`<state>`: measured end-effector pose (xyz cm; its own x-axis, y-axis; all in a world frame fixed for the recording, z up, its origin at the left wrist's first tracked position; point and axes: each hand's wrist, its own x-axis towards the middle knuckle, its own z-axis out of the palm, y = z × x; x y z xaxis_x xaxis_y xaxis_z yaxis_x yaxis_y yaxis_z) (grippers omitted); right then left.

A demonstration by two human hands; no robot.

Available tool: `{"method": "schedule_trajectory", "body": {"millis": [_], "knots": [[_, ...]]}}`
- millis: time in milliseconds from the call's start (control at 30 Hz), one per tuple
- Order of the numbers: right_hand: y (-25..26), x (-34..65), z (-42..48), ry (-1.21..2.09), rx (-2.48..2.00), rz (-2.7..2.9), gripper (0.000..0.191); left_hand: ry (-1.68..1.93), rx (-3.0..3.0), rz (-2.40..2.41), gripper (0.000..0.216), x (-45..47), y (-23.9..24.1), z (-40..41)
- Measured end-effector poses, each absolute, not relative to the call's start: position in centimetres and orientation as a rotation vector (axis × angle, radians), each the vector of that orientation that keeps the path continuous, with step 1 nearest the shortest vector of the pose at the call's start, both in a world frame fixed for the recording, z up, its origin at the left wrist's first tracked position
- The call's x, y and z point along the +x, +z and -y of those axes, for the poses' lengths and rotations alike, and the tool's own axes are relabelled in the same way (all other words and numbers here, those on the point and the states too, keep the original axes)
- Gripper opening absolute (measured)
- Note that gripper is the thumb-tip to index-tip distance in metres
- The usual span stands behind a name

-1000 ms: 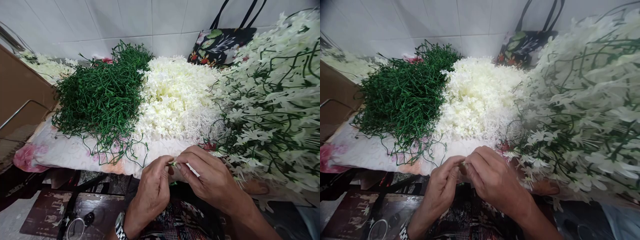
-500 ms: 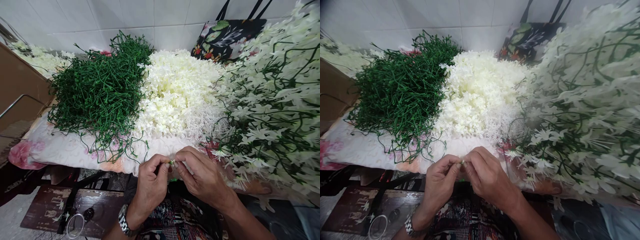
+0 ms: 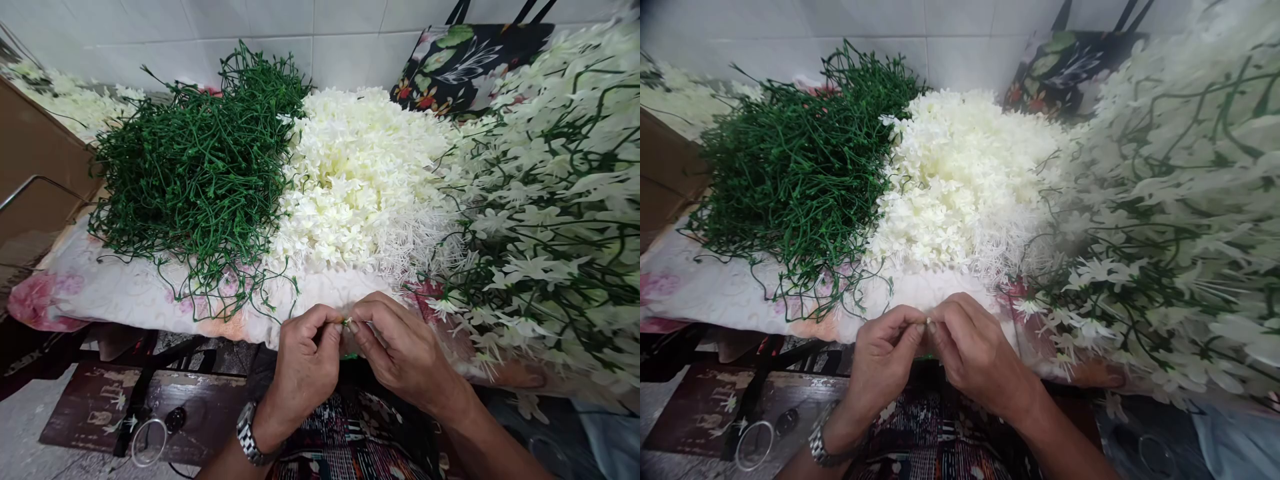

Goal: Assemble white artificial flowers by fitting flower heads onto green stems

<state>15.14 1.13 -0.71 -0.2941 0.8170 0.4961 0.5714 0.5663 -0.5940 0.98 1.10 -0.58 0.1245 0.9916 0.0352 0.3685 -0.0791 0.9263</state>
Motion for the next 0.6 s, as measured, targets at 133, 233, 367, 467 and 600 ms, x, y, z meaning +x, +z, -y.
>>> {"method": "schedule_trajectory", "body": {"millis": [133, 233, 367, 467, 600], "knots": [[-0.86, 14.94, -1.18, 0.408, -1.112, 1.984, 0.012, 0.976, 1.559, -1.359, 0.017, 1.04, -0.85, -1.16], [-1.04, 14.76, -1.18, 0.422, -1.122, 1.967, 0.012, 0.972, 1.545, -1.376, 0.017, 1.05, -1.02, -1.1], [-1.23, 14.53, -1.23, 0.389, -1.106, 1.991, 0.014, 0.983, 1.523, -1.387, 0.017, 1.09, -1.11, -1.03], [-1.15, 14.47, -1.29, 0.359, -1.1, 2.007, 0.015, 0.99, 1.49, -1.384, 0.016, 1.13, -1.13, -1.12], [-0.41, 15.11, -1.11, 0.464, -1.073, 2.006, 0.008, 0.973, 1.342, -1.298, 0.014, 0.95, -0.77, -1.35]]}}
